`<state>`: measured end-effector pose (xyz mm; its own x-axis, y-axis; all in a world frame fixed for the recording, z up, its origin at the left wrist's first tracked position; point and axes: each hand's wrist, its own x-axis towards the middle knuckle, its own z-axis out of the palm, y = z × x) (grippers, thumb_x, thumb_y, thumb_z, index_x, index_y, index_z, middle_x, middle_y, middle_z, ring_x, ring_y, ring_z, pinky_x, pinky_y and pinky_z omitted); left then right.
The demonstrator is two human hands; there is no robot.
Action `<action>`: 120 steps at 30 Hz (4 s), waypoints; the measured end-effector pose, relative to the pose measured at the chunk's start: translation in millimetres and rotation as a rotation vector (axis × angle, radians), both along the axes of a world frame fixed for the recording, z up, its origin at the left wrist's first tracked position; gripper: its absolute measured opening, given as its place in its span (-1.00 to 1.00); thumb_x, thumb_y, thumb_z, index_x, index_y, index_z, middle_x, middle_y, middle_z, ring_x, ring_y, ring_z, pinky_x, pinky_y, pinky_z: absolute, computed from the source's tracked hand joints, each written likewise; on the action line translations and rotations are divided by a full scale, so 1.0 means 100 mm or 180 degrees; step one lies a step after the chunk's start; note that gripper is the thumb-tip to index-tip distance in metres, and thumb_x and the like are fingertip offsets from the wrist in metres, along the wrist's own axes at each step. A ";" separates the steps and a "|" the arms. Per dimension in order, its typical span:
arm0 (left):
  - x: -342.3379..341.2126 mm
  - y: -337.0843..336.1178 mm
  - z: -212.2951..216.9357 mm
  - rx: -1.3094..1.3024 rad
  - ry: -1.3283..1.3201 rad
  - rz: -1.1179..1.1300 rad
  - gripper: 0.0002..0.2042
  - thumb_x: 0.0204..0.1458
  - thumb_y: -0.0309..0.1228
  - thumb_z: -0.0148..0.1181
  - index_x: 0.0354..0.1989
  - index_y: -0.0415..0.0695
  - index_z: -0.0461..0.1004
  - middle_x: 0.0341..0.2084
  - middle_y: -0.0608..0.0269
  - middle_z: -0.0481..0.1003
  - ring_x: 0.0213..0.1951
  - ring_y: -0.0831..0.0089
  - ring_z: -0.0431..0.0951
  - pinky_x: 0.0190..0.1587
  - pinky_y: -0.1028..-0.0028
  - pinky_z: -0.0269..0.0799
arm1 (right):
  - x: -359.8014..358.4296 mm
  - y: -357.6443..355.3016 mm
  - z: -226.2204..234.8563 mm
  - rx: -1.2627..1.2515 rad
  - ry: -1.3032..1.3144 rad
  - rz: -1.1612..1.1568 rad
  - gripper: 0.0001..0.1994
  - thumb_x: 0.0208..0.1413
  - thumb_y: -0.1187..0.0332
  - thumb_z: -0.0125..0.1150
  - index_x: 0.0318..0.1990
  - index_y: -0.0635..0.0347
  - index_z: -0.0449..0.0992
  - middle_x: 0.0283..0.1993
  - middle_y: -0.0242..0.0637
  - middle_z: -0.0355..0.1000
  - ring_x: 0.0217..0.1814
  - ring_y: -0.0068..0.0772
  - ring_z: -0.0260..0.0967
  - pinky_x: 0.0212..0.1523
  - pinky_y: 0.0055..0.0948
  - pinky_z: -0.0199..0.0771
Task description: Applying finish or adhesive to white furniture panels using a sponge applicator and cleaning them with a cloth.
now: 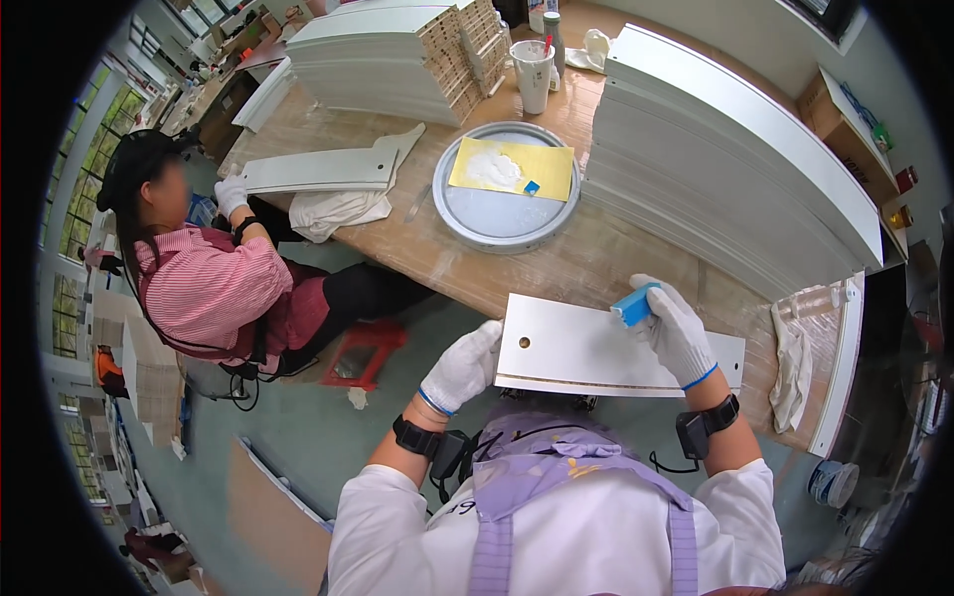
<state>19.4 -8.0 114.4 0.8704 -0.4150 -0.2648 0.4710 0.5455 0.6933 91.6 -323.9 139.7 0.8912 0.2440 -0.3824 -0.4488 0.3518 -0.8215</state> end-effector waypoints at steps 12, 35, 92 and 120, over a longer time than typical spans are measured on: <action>-0.27 0.10 -0.32 0.0052 0.0451 0.0065 -0.55 0.27 -0.43 0.04 0.28 -0.36 0.23 0.11 0.07 0.44 0.12 0.33 0.48 0.21 0.35 0.37 | 0.64 1.19 -0.15 -0.3103 -0.2375 0.0523 -0.67 0.07 0.39 0.26 0.03 0.09 0.45 0.02 -0.13 0.44 0.02 -0.10 0.46 0.03 -0.25 0.48; 0.34 -0.04 -0.22 0.1121 -0.0329 -0.0046 -0.56 0.10 -0.52 0.20 0.17 -0.31 0.33 -0.04 0.21 0.49 -0.04 0.48 0.48 0.09 0.49 0.36 | -0.27 -0.68 -0.23 -0.5173 -0.1750 0.0960 -0.51 0.23 -0.14 -0.02 -0.13 0.12 0.55 -0.16 -0.04 0.54 -0.03 0.04 0.47 -0.01 -0.05 0.45; 0.81 -3.71 0.75 0.3816 -0.1642 -0.0400 -0.72 0.25 -0.27 0.13 -0.10 -0.24 0.58 -0.27 0.15 0.56 -0.13 0.44 0.53 -0.04 0.50 0.42 | -0.82 -6.97 -0.82 -0.6130 0.2070 -0.1751 -0.61 0.15 0.00 0.08 -0.03 0.04 0.55 0.06 -0.12 0.38 0.10 -0.06 0.36 0.11 -0.12 0.40; 3.34 -1.00 1.60 0.3637 -0.1714 0.1643 -0.65 0.03 -0.14 0.33 -0.31 -0.25 0.59 -0.39 0.17 0.61 -0.32 0.47 0.56 -0.16 0.42 0.47 | 0.23 -3.07 1.23 -0.6263 -0.1437 -0.1765 -0.63 0.33 0.31 -0.09 0.18 0.22 0.47 0.20 0.00 0.42 0.27 0.07 0.29 0.25 -0.12 0.28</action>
